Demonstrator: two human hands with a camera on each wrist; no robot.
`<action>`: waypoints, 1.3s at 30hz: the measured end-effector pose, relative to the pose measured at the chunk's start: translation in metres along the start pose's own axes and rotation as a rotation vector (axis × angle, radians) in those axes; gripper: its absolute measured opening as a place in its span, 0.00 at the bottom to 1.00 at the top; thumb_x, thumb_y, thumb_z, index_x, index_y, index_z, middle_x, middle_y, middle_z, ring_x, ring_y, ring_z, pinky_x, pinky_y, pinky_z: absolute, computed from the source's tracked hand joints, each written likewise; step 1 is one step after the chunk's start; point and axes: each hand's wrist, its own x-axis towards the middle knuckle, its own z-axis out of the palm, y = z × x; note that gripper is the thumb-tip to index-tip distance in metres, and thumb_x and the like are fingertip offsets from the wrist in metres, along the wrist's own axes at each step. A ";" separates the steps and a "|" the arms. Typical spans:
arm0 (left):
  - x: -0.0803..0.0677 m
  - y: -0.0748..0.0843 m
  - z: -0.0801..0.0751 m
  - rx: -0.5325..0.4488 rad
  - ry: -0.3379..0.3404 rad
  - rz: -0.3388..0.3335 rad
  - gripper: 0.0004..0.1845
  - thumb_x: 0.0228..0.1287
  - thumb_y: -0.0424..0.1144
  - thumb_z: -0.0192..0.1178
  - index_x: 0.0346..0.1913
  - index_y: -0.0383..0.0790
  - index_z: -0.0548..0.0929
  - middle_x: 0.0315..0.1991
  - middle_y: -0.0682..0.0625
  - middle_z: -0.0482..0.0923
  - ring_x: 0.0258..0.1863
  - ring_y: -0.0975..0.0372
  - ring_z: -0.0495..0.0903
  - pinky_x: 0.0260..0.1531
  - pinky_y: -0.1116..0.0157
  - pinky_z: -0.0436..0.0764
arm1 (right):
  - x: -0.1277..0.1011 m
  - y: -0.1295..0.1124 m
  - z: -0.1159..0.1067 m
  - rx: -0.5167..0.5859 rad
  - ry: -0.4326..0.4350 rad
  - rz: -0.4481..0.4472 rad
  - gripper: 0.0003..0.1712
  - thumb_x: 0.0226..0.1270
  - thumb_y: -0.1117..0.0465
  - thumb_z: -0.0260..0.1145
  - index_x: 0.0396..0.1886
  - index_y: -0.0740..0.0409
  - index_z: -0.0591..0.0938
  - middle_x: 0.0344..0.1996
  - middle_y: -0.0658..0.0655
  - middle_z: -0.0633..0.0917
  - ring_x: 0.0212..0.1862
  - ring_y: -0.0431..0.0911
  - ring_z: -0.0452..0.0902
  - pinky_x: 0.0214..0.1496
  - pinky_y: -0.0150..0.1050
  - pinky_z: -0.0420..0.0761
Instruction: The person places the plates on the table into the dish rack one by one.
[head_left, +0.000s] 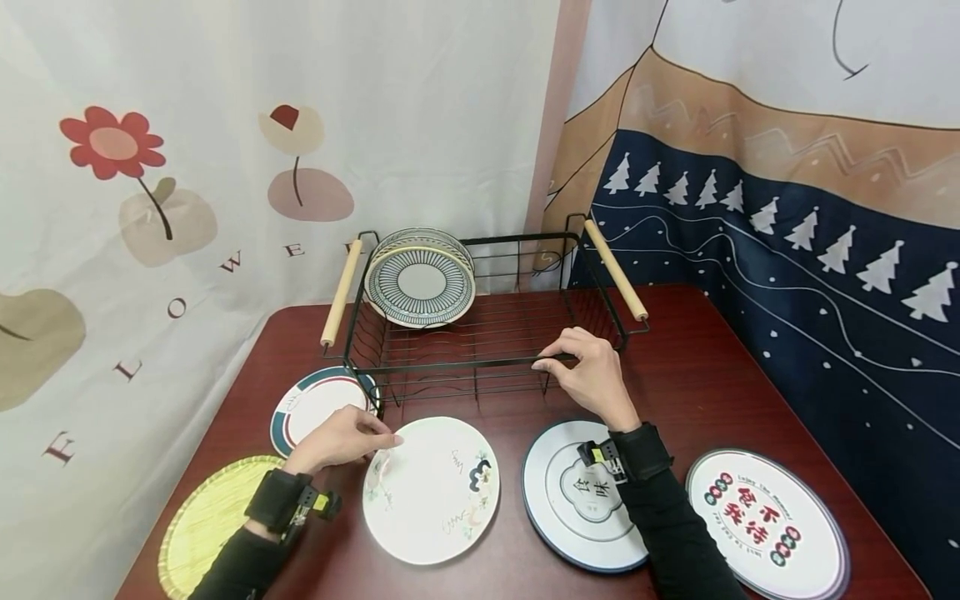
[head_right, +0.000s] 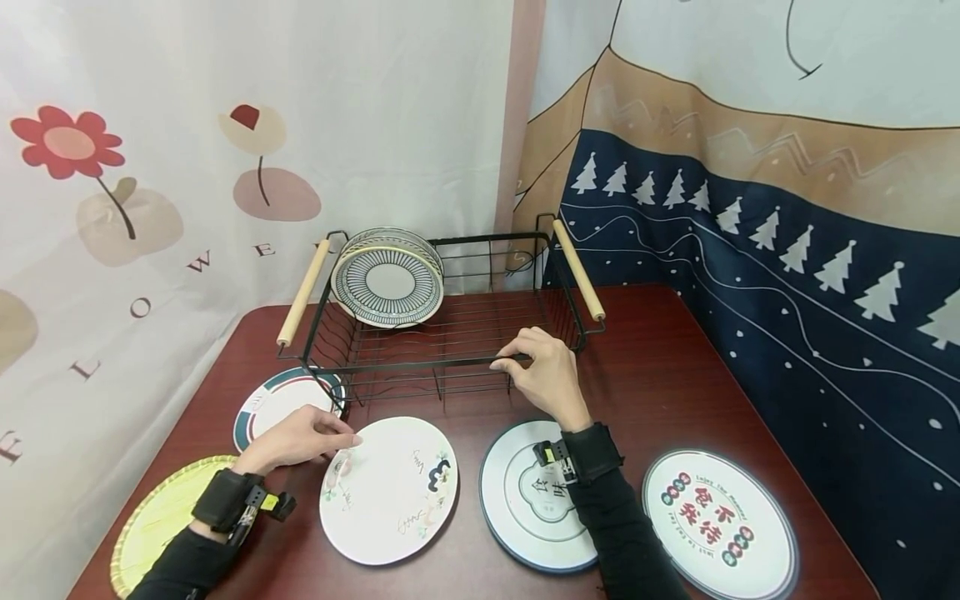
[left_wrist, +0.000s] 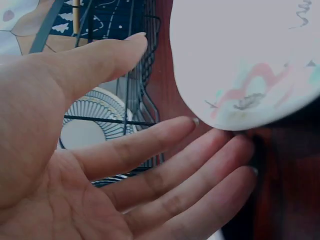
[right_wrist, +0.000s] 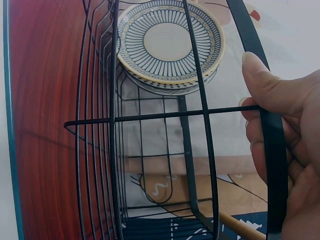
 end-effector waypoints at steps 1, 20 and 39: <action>0.001 -0.002 0.001 -0.012 -0.010 -0.001 0.18 0.61 0.50 0.72 0.43 0.38 0.91 0.35 0.50 0.89 0.30 0.60 0.85 0.32 0.63 0.85 | 0.000 0.000 0.000 0.001 -0.001 0.001 0.07 0.52 0.58 0.82 0.31 0.46 0.92 0.25 0.43 0.83 0.31 0.37 0.74 0.29 0.30 0.67; 0.005 -0.008 0.015 -0.092 -0.071 -0.034 0.06 0.60 0.35 0.71 0.34 0.33 0.88 0.24 0.47 0.83 0.19 0.60 0.84 0.20 0.59 0.86 | 0.000 0.003 0.001 0.007 0.004 -0.001 0.07 0.53 0.57 0.81 0.32 0.47 0.92 0.26 0.44 0.83 0.31 0.47 0.78 0.29 0.31 0.66; 0.011 -0.006 0.025 0.026 0.014 -0.003 0.09 0.59 0.30 0.69 0.23 0.38 0.83 0.19 0.50 0.75 0.16 0.62 0.73 0.17 0.67 0.73 | -0.001 0.001 -0.001 -0.015 0.004 0.000 0.07 0.52 0.57 0.82 0.31 0.45 0.91 0.26 0.43 0.82 0.30 0.39 0.74 0.29 0.31 0.67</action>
